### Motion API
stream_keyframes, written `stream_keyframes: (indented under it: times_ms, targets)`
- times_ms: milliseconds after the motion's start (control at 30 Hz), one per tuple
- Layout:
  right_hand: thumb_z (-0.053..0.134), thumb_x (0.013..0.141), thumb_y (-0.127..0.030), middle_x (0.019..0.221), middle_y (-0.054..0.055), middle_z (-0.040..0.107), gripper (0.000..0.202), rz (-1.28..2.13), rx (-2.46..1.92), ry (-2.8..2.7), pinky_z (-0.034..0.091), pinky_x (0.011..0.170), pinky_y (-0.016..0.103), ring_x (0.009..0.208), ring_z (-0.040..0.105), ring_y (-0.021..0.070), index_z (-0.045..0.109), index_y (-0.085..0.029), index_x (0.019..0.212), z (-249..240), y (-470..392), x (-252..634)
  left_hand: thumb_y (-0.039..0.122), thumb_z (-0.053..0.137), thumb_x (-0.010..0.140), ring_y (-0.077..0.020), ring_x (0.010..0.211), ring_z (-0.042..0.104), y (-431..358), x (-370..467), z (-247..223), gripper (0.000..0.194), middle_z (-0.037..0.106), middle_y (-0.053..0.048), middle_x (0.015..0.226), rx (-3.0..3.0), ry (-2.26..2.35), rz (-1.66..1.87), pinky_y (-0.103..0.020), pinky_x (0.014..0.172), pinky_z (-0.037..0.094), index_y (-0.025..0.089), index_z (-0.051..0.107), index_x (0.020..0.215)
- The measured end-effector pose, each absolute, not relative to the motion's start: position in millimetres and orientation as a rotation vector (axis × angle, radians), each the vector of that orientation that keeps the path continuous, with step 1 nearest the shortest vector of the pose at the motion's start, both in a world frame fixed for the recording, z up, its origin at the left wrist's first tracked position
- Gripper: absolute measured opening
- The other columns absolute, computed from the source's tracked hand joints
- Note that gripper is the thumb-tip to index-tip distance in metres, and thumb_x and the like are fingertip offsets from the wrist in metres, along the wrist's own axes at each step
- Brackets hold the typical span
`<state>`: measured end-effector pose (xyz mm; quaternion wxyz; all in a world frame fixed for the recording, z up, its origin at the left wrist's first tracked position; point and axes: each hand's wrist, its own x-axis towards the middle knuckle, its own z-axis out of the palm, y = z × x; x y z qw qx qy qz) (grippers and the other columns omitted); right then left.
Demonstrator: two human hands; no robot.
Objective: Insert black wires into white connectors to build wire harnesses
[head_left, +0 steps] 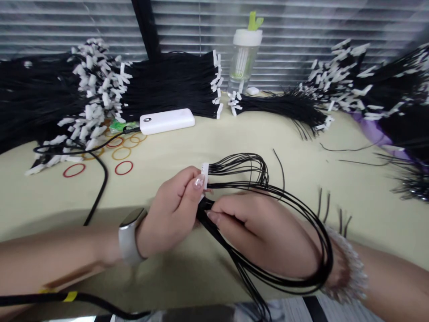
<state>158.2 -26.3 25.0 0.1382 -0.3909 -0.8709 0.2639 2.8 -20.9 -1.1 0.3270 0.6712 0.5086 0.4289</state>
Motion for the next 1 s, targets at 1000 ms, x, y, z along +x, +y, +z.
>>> stream_keyframes:
  times_ms: [1000]
  targets:
    - [0.040, 0.083, -0.027, 0.051, -0.006, 0.032, 0.032, 0.997, -1.043, -2.434, 0.023, 0.045, 0.017, 0.050, 0.027, 0.0026, 0.035, -0.013, 0.054, 17.8, -17.5, 159.3, 0.029, 0.030, 0.087, -0.0087, 0.051, 0.040, -20.2, 1.8, -1.7, 0.027, 0.045, 0.004, 0.057, 1.864, 1.349, 1.047, -0.020, 0.049, 0.031, 0.018, 0.041, 0.065]
